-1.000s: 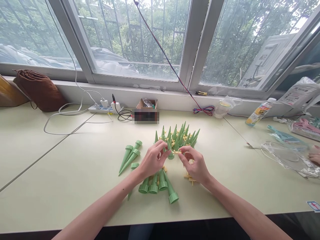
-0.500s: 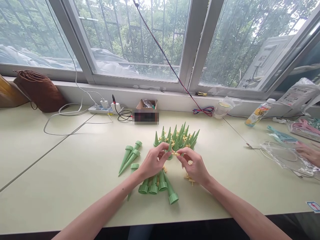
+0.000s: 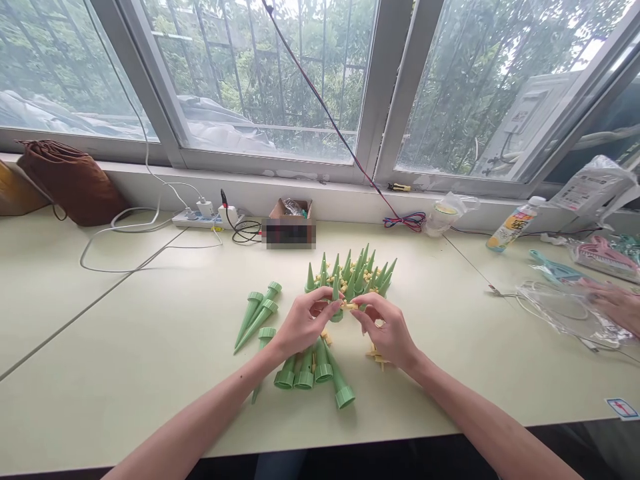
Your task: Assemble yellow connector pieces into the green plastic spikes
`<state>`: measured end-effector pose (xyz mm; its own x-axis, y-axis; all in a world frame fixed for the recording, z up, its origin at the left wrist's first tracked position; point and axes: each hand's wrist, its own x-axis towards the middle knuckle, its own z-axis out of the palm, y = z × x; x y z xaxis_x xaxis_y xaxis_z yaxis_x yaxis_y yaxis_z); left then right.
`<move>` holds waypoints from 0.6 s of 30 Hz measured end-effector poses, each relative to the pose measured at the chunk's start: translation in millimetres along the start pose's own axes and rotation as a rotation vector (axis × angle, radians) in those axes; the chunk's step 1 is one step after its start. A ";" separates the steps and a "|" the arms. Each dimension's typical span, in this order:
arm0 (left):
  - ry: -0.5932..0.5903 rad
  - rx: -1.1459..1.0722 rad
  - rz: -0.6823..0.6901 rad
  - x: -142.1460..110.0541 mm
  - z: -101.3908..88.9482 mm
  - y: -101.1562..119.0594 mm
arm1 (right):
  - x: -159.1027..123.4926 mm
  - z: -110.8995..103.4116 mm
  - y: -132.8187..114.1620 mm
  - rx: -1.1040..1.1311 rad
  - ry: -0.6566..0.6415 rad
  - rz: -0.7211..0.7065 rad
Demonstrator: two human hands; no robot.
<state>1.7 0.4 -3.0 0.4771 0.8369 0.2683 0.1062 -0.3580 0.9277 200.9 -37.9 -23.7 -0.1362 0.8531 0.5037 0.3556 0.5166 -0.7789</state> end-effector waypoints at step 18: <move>-0.002 0.133 0.112 -0.4 1.1 -5.7 | 1.9 1.2 -0.8 -0.055 -0.030 0.053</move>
<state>1.8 1.6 -8.7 0.4945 0.7878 0.3671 0.1669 -0.5006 0.8494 199.3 -36.6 -22.6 -0.1428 0.8813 0.4504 0.4136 0.4666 -0.7818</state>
